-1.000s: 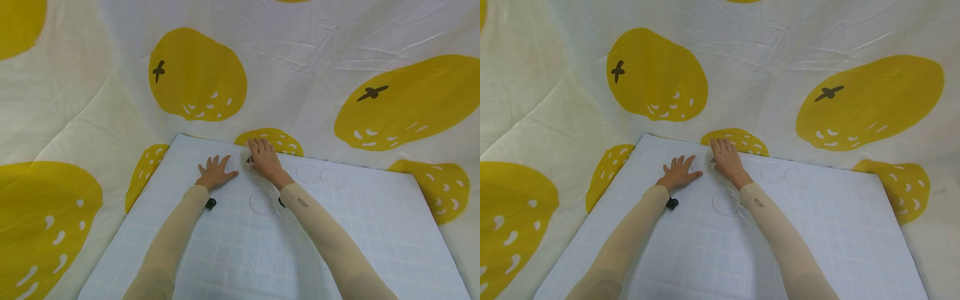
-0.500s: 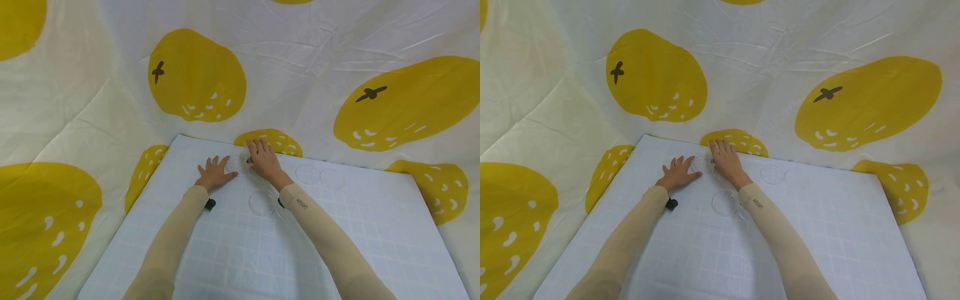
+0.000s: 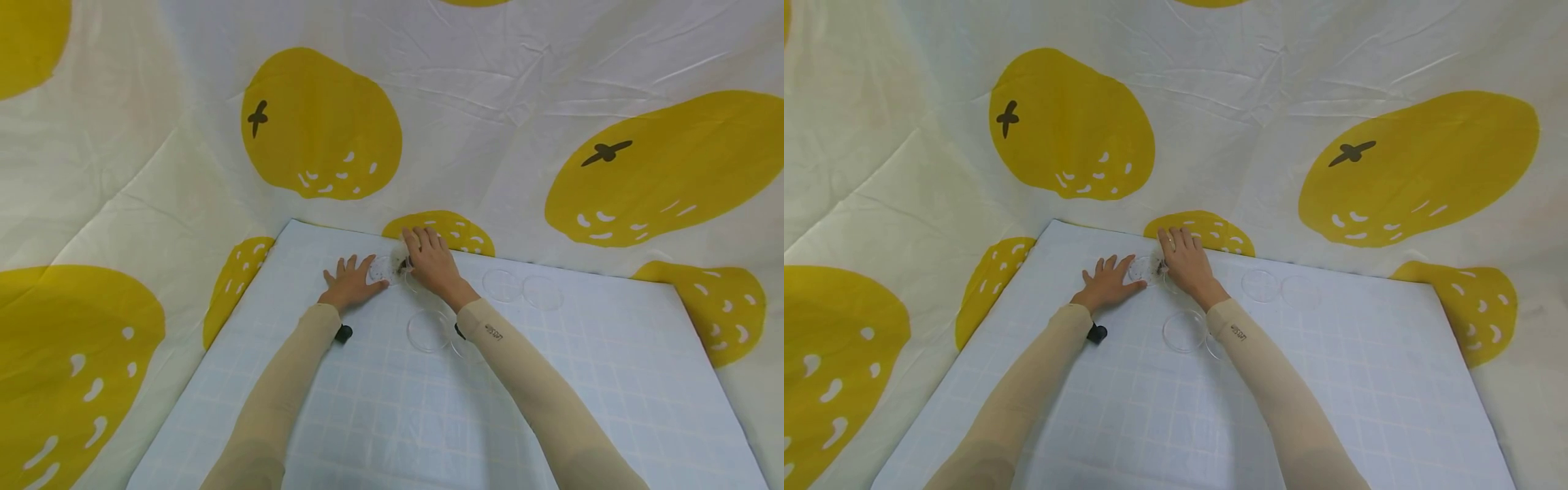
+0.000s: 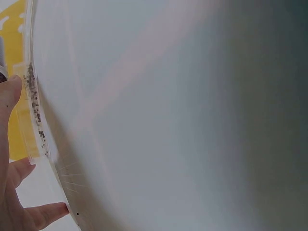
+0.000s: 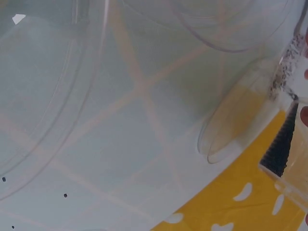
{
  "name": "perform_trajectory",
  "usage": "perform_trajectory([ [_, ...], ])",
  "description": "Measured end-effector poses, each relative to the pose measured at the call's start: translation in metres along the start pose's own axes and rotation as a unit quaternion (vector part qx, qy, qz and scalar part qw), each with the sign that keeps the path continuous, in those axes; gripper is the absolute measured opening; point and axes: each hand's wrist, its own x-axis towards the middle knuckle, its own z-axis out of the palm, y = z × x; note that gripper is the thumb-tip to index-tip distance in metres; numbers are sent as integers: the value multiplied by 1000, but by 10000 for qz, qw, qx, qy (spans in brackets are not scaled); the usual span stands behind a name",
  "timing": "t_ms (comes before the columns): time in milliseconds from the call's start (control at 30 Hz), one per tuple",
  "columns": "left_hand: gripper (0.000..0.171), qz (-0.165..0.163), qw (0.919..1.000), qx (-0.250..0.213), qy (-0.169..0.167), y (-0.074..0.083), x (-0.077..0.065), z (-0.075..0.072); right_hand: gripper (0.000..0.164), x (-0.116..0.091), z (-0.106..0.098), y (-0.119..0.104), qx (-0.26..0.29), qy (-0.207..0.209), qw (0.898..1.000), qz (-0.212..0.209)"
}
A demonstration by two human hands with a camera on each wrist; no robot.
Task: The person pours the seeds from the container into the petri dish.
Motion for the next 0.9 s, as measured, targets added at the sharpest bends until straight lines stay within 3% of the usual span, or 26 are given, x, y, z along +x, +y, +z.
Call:
perform_trajectory([
  [567, 90, -7, 10000, 51, 20, 0, -1, 0, 93, 2, -2, -2, -173, -143, 9997, -16],
  [900, 90, -64, 10000, 63, -41, 1, 0, 0, 94, 1, -3, -3, -210, 26, 9998, -66],
])
